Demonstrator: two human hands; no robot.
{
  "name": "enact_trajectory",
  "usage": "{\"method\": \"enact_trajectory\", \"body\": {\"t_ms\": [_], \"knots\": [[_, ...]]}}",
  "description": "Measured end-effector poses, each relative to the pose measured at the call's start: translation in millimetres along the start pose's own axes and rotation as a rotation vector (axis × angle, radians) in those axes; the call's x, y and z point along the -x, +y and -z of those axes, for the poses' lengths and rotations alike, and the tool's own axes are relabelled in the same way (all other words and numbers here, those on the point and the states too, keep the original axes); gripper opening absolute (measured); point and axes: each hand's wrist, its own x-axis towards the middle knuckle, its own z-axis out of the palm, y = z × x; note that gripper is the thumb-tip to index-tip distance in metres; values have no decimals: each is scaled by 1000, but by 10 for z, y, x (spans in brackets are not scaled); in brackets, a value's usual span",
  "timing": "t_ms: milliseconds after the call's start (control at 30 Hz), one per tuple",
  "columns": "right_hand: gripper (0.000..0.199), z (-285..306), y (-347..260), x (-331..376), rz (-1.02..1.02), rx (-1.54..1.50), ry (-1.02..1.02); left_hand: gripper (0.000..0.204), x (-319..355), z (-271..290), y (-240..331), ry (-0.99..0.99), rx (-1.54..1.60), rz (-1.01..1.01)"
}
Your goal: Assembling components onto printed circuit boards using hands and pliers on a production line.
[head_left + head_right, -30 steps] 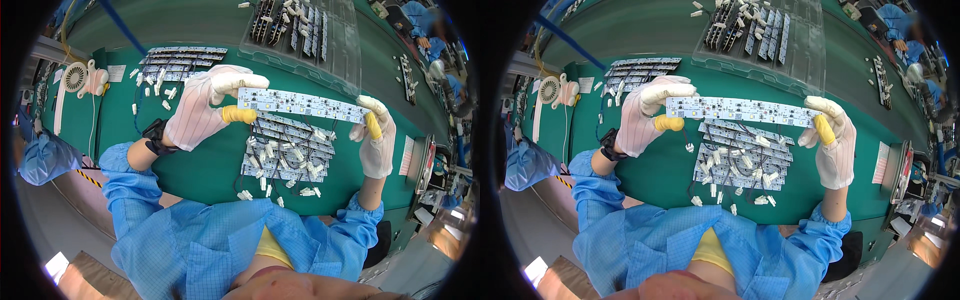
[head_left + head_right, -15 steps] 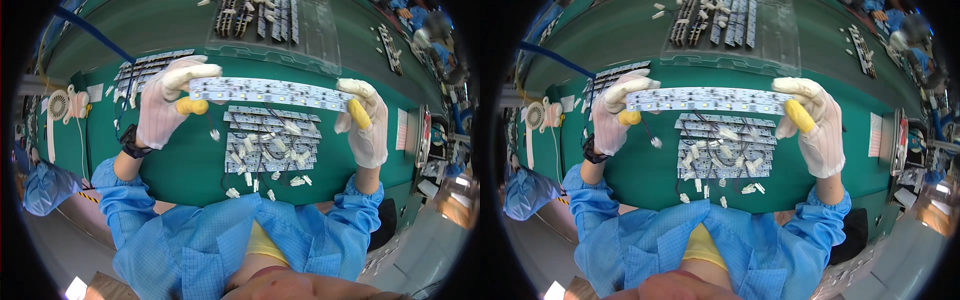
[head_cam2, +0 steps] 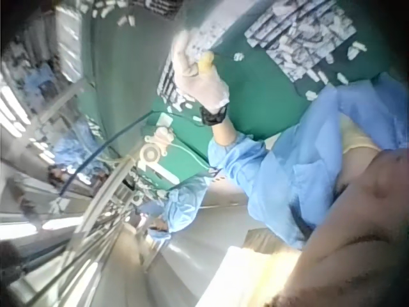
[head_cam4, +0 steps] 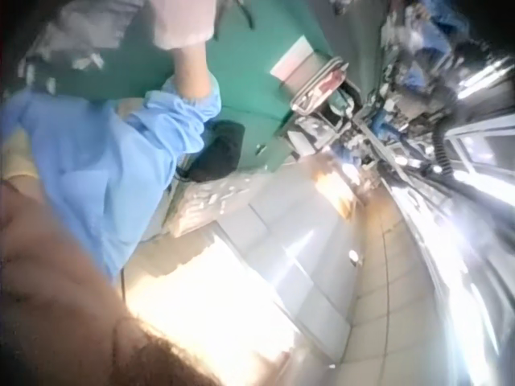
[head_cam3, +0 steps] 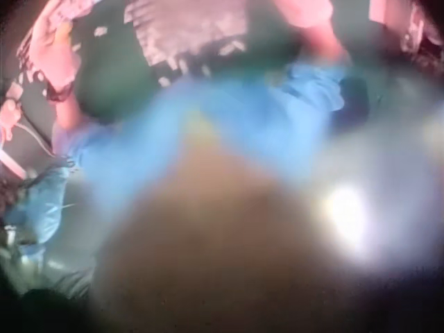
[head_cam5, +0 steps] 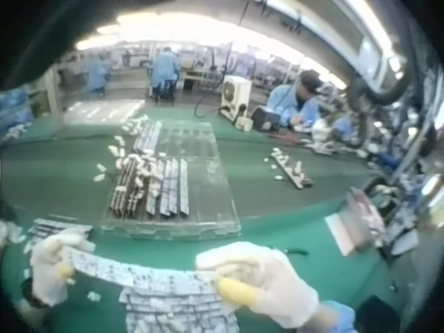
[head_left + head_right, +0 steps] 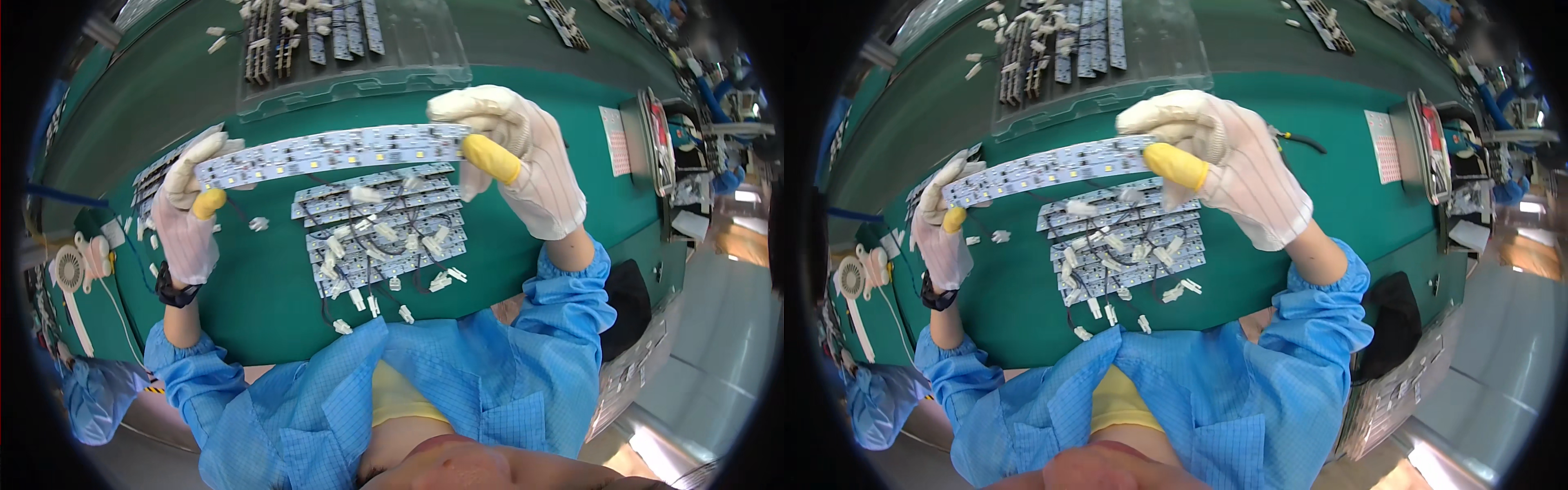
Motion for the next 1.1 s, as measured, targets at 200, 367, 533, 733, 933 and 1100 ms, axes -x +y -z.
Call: {"method": "enact_trajectory", "body": {"t_ms": [200,367,533,733,933,1100], "knots": [[50,50,21,3,-1,-103,-110,53,-66,-12,-14,-19,-119,45],[46,6,-22,6,-31,-42,-61,52,-51,-23,-52,5,-6,54],[48,17,55,-40,-21,7,-3,49,21,-16,20,12,87,-11],[44,20,168,-107,34,96,14,46,100,-58,191,-32,164,11],[43,46,218,-151,9,182,22,47,79,10,223,-82,-271,-241],[46,47,232,-147,7,93,21,49,86,12,222,-169,-190,-106]]}}
